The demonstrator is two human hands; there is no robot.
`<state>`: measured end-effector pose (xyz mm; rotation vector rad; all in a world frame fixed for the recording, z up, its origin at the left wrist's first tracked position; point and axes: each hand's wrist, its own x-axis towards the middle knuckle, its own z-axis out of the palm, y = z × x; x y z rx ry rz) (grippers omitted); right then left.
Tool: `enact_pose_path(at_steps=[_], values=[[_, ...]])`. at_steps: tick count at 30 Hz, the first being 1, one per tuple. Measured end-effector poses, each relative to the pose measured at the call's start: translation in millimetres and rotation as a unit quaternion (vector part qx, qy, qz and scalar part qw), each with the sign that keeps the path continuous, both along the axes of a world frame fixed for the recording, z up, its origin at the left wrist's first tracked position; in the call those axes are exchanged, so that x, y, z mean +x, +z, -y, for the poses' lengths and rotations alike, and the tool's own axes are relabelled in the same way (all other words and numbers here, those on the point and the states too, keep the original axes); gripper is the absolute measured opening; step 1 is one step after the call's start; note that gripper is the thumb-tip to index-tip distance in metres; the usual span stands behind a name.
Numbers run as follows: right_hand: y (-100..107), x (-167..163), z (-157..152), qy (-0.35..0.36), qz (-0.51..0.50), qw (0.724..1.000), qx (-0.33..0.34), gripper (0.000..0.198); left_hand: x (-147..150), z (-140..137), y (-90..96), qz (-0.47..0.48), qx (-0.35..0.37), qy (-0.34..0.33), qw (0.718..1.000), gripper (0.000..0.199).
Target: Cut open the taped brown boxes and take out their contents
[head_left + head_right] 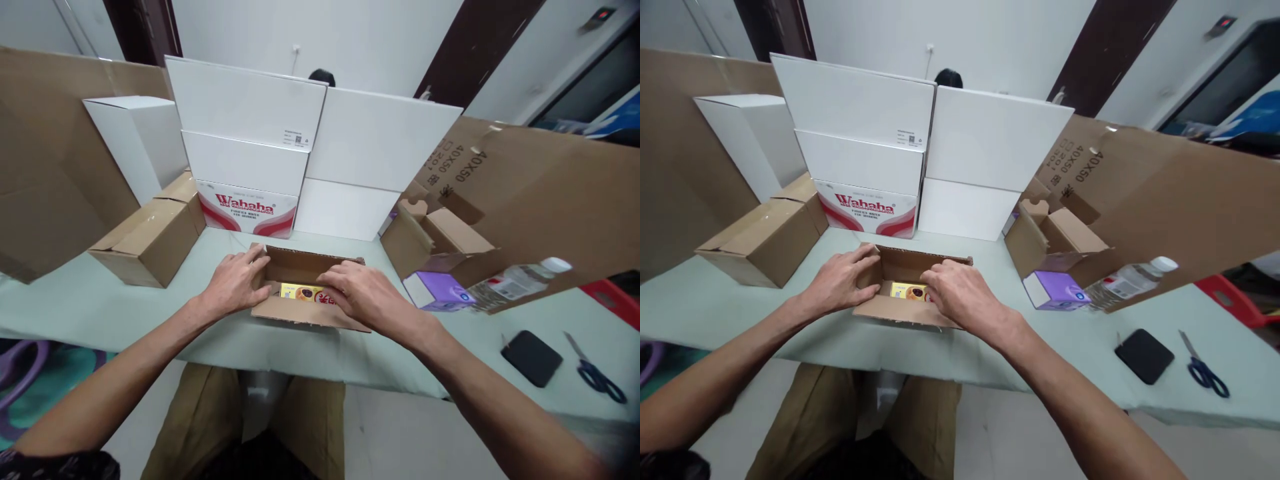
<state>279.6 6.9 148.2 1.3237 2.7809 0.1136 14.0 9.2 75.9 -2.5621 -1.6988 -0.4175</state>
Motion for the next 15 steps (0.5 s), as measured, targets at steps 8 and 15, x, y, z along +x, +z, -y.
enact_pose_path(at_steps=[8,15], values=[[-15.0,-10.9,-41.2,-0.013,0.119,0.985,-0.128,0.029,-0.1,-1.9,-3.2,0.006,0.002,0.004,1.000,0.055],[-26.8,-9.5,-50.0,-0.017,0.082,0.995,-0.045,0.067,2.9,1.9,1.6,-0.028,0.058,-0.004,0.998,0.054]])
